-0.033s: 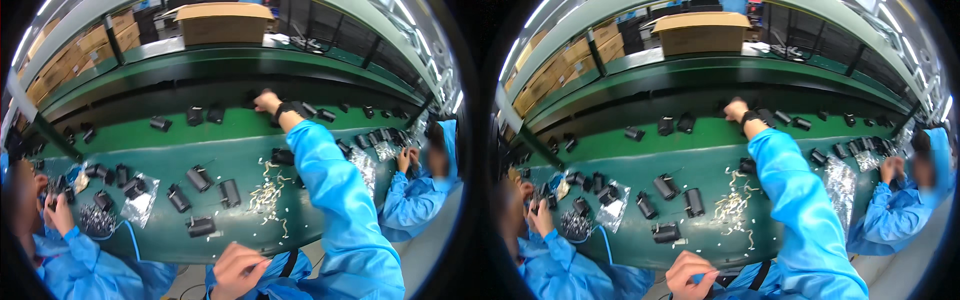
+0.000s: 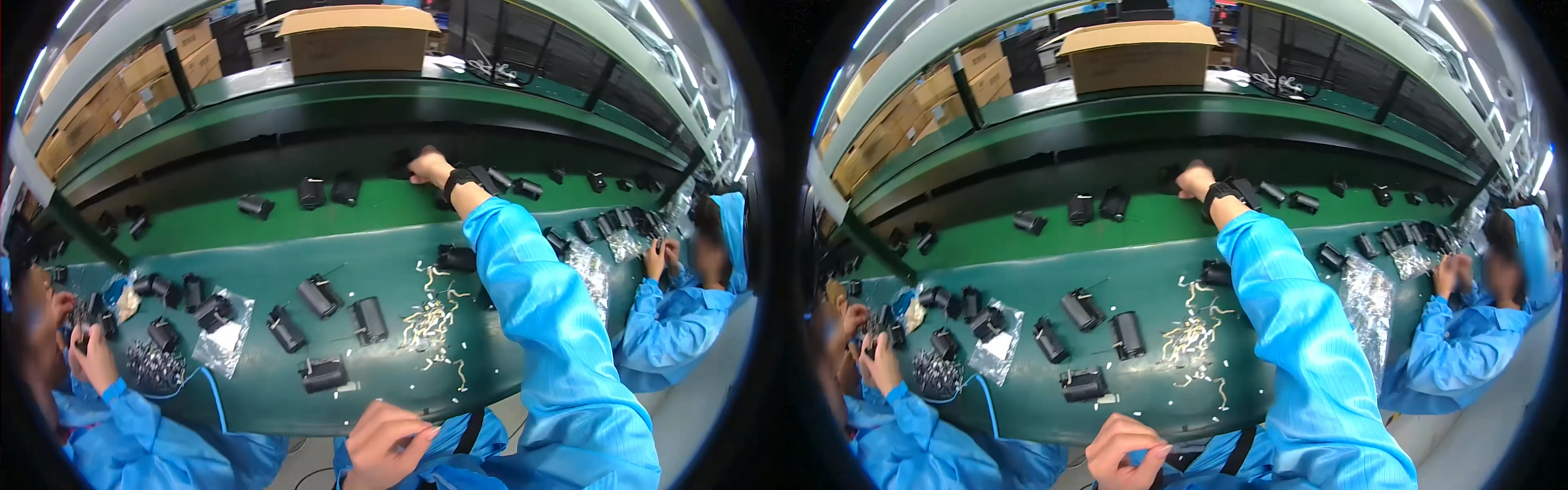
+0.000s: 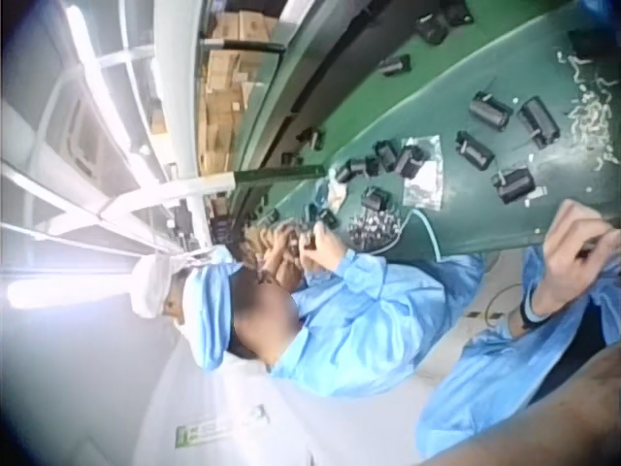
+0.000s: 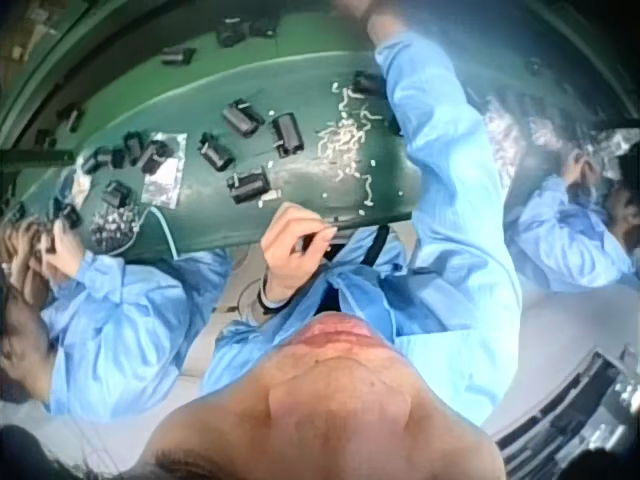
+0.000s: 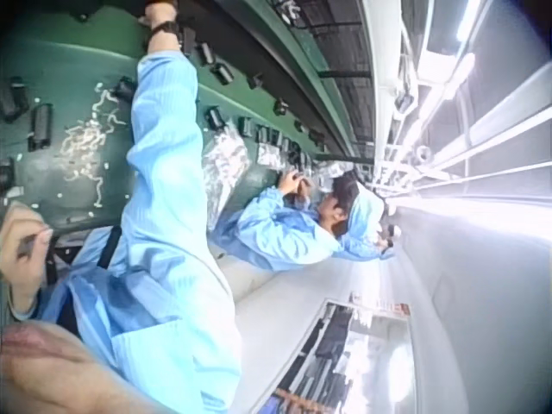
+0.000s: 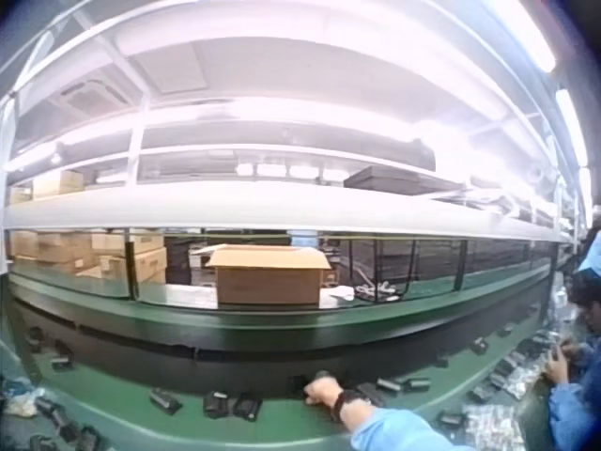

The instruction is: Assembling small black plastic components and wires on a factory production line.

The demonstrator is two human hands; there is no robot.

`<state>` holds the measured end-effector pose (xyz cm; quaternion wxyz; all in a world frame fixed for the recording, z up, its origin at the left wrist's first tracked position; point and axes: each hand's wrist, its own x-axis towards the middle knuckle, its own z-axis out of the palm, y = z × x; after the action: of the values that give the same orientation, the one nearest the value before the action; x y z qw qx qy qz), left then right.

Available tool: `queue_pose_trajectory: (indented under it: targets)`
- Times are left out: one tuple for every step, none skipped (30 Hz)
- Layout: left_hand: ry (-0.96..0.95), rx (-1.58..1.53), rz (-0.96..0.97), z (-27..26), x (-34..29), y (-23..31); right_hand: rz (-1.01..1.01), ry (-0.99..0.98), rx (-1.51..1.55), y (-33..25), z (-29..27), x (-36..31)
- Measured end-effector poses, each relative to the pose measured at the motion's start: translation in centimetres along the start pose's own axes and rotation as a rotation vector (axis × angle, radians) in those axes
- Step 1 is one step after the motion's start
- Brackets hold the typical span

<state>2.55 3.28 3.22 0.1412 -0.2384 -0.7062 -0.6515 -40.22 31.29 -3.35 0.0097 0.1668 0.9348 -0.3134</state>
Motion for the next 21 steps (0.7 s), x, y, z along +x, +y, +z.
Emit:
queue_pose_trajectory:
  targets:
    - [0.0, -0.006, -0.009, -0.2, 0.1, 0.0, 0.047, -0.052, 0.112, -0.3, 0.4, 0.1]
    - [-0.014, 0.0, -0.044, -0.3, 0.1, -0.2, -0.024, -0.144, 0.1, -0.5, -1.1, 1.0]
    - [-0.026, 0.002, -0.08, -0.4, 0.2, -0.4, -0.076, -0.161, 0.19, 0.0, -3.5, 1.7]
    - [-0.012, 0.006, -0.095, -0.4, 0.2, -1.0, -0.173, -0.133, 0.236, -0.7, -5.1, 1.3]
    - [-0.021, -0.012, -0.103, -0.2, 0.4, -1.5, -0.178, -0.127, 0.258, -0.4, -8.2, 0.5]
    - [-0.027, -0.043, -0.107, 0.2, 0.8, -1.8, -0.228, -0.128, 0.156, 1.5, -12.0, 1.2]
    - [-0.009, -0.044, -0.126, 0.3, 1.0, -1.9, -0.271, -0.143, -0.073, 1.7, -13.6, 1.1]
    - [-0.014, -0.051, -0.127, 0.3, 1.2, -2.0, -0.363, -0.175, -0.239, 3.3, -14.7, 1.0]
    - [-0.022, -0.042, -0.132, 0.3, 1.4, -2.2, -0.46, -0.211, -0.403, 4.4, -15.2, 0.9]
    - [-0.024, -0.025, -0.139, 0.3, 1.6, -2.4, -0.354, -0.306, -0.45, 5.0, -14.7, 0.6]
    - [-0.018, -0.016, -0.143, 0.4, 1.6, -2.5, -0.251, -0.401, -0.495, 5.4, -14.0, 0.2]
    - [-0.03, -0.014, -0.153, 0.5, 1.6, -2.6, -0.203, -0.402, -0.533, 6.5, -14.0, 0.1]
    - [-0.042, -0.013, -0.163, 0.7, 1.6, -2.7, -0.208, -0.365, -0.509, 8.2, -13.7, 0.3]
    - [-0.045, -0.018, -0.158, 0.8, 1.7, -2.8, -0.225, -0.35, -0.451, 9.4, -13.6, 0.9]
    - [-0.048, -0.009, -0.155, 0.8, 1.7, -2.8, -0.244, -0.346, -0.39, 10.0, -13.4, 1.0]
    - [-0.053, -0.003, -0.152, 0.8, 1.6, -2.8, -0.242, -0.347, -0.391, 10.5, -13.8, 1.0]
    - [-0.056, -0.007, -0.151, 0.8, 1.6, -2.7, -0.298, -0.268, -0.378, 11.1, -14.6, 0.9]
    - [-0.063, -0.006, -0.151, 0.7, 1.7, -2.5, -0.354, -0.191, -0.366, 11.3, -15.3, 0.4]
    - [-0.064, 0.003, -0.152, 0.6, 1.7, -2.4, -0.413, -0.105, -0.368, 10.5, -15.9, -0.9]
    - [-0.065, 0.004, -0.154, 0.5, 1.6, -2.3, -0.477, -0.083, -0.304, 10.0, -16.5, -2.8]
    - [-0.069, 0.001, -0.15, 0.6, 1.6, -2.4, -0.541, -0.053, -0.244, 9.0, -17.4, -5.6]
